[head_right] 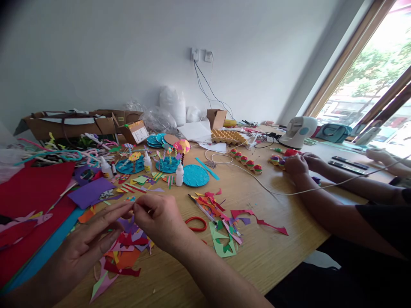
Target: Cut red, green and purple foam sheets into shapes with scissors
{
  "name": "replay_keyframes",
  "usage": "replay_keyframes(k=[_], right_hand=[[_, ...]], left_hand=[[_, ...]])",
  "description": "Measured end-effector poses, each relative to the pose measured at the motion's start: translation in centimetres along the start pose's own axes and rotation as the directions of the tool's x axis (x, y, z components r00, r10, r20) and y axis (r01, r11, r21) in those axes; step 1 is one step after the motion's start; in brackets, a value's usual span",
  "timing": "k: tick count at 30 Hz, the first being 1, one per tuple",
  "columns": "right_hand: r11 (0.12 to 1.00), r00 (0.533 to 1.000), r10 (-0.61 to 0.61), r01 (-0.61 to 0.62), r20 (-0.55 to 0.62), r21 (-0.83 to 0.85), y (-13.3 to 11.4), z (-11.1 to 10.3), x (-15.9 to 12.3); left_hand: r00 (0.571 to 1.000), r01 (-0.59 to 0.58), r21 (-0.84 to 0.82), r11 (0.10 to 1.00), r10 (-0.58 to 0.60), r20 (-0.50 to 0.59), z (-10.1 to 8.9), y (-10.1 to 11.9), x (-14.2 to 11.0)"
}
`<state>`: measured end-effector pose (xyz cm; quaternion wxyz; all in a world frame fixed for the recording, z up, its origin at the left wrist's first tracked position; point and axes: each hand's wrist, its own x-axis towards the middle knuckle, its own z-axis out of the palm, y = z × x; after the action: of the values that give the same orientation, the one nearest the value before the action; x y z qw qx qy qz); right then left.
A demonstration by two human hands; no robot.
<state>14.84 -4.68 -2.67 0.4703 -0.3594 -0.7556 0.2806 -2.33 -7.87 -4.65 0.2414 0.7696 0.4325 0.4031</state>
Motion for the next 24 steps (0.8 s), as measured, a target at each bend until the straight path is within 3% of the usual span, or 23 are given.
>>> replay_keyframes(k=[3,8,17,21,24], right_hand=[[0.996,0.998,0.056,-0.055,-0.012,0.065,0.2,0.2,0.0],[0.952,0.987,0.134,-0.153,0.091,0.264,0.2,0.2,0.1],[0.985,0.991,0.119,-0.125,0.053,0.122,0.8,0.4,-0.2],[0.987,0.991,0.135,-0.136,0.017,0.086,1.6,0.3,-0.2],[0.981,0.984,0.175,-0.173,-0.017,0.082,2.3,-0.2,0.1]], left_hand=[[0.997,0.074,-0.105,0.992,-0.072,0.029,0.0,0.1,0.0],[0.963,0.269,-0.374,0.888,-0.239,0.127,-0.4,-0.1,0.1],[0.953,0.304,-0.35,0.886,-0.286,0.103,-0.1,0.8,0.2],[0.946,0.323,-0.347,0.88,-0.292,0.141,-1.1,1.3,0.9],[0.947,0.276,-0.416,0.867,-0.32,-0.038,-2.7,1.1,2.0]])
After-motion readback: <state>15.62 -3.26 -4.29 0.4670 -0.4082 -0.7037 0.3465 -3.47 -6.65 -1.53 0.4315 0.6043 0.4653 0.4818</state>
